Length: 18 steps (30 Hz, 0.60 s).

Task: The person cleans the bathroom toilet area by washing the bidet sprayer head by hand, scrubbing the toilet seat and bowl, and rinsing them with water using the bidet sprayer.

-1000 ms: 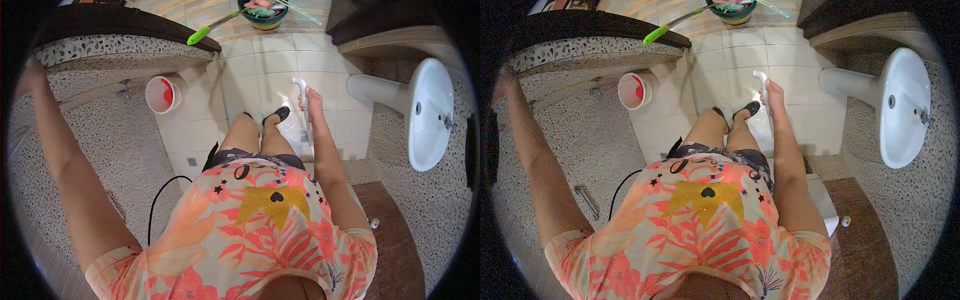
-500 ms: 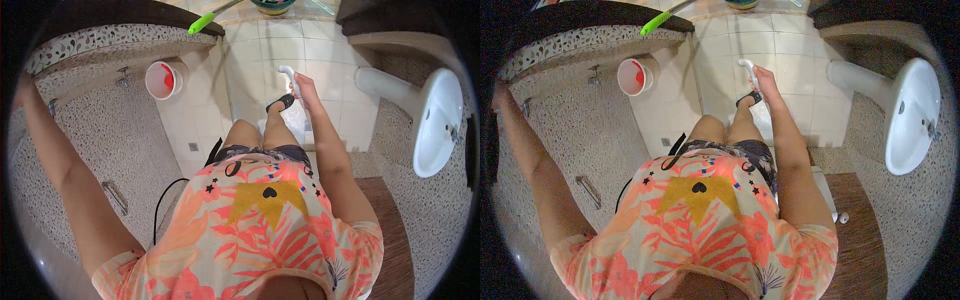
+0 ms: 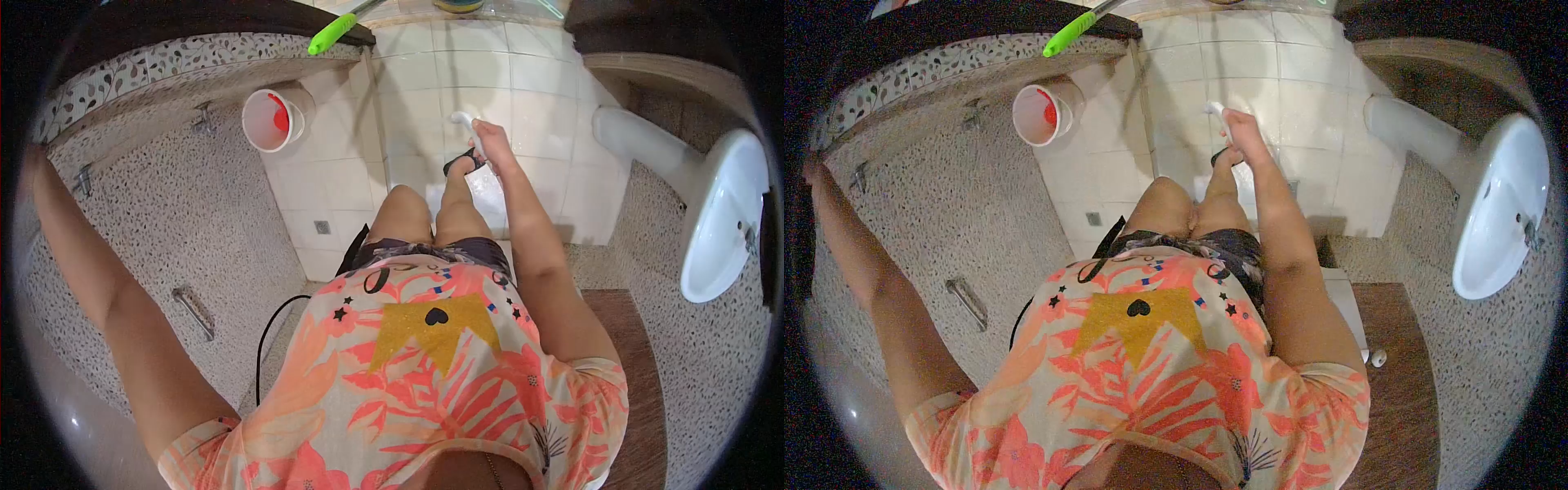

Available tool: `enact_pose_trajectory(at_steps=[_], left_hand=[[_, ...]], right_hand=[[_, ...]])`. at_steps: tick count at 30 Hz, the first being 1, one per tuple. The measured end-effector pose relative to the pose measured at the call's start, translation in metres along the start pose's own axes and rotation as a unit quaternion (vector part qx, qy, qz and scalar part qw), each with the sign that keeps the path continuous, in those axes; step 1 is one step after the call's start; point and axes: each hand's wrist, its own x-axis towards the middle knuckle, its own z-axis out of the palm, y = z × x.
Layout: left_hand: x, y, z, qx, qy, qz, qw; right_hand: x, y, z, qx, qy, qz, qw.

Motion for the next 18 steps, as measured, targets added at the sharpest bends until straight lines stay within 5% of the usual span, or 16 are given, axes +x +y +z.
enact_pose_trajectory(at_steps=[6, 8, 12, 14, 18], left_hand=[[0.006, 0.005, 0.003, -0.028, 0.027, -0.019, 0.999], [0.008, 0.009, 0.005, -0.040, 0.038, -0.023, 0.998], [0.011, 0.009, 0.003, -0.056, 0.057, -0.036, 0.996], [0.013, 0.010, -0.001, -0.062, 0.066, -0.035, 0.995], [0.016, 0.015, -0.008, -0.078, 0.079, -0.035, 0.993]], right_hand=[[-0.012, 0.071, 0.024, -0.104, 0.017, -0.031, 0.994], [-0.022, 0.083, 0.021, -0.341, 0.035, -0.186, 0.921], [-0.051, 0.070, 0.003, -0.319, 0.112, -0.086, 0.937], [-0.047, 0.071, 0.001, -0.231, 0.184, -0.200, 0.934], [-0.020, 0.055, -0.006, -0.116, 0.155, -0.229, 0.954]])
